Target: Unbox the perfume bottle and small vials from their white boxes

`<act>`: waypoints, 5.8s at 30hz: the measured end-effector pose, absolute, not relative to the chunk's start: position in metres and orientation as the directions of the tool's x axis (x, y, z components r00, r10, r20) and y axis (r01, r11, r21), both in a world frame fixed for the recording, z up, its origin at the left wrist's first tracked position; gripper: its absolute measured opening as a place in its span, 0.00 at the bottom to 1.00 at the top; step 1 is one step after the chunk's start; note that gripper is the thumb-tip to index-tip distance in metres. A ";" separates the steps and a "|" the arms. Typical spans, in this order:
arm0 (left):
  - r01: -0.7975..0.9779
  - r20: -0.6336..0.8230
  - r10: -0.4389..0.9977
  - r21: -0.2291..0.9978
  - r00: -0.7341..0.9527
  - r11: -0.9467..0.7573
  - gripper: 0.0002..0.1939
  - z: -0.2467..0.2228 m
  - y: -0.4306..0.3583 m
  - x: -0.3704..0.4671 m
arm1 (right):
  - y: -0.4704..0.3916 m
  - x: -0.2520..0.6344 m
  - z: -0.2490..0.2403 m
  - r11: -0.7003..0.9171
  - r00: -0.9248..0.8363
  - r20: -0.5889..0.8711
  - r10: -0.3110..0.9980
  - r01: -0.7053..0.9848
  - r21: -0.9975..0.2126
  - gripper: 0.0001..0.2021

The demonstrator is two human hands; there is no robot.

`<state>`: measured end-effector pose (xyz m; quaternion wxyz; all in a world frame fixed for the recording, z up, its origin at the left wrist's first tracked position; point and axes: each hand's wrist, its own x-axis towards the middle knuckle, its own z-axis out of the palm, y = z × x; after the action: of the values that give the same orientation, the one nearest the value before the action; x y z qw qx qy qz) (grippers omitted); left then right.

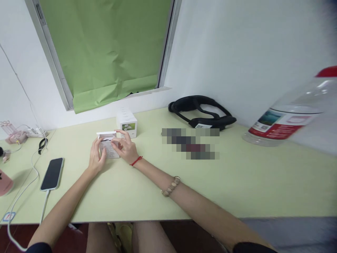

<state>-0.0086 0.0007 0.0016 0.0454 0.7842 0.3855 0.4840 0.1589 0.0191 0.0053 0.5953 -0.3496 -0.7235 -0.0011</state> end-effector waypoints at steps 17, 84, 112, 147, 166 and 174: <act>0.600 0.745 0.631 0.410 0.214 -0.687 0.22 -0.007 0.007 -0.011 | 0.021 0.155 0.004 0.662 0.107 0.797 0.595 0.497 -0.561 0.09; 0.719 0.586 0.593 0.026 0.552 -0.695 0.25 0.001 0.003 -0.005 | 0.043 0.155 -0.024 0.441 -0.076 0.474 0.877 0.516 -0.735 0.18; 0.975 0.416 0.886 -0.002 0.203 -0.222 0.33 0.006 0.023 -0.038 | 0.044 0.150 -0.017 0.362 -0.100 0.348 0.932 0.276 -0.890 0.09; 0.793 0.508 0.750 0.608 -0.424 0.036 0.38 0.009 0.028 -0.049 | 0.048 0.151 -0.007 -0.082 -0.055 -0.071 0.996 -0.240 -0.967 0.21; 0.817 0.472 0.732 0.040 0.491 -0.575 0.13 0.014 0.002 -0.010 | 0.034 0.145 0.006 0.034 -0.006 0.036 0.999 -0.243 -0.970 0.19; 0.889 0.462 0.834 0.180 0.302 -0.422 0.19 0.004 0.008 -0.012 | 0.034 0.146 0.004 0.084 0.047 0.076 0.996 -0.190 -0.978 0.21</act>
<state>-0.0115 0.0080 0.0039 -0.0548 0.8050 0.5350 0.2506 0.1456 0.0344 0.0044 0.5753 -0.4387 -0.4593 0.5153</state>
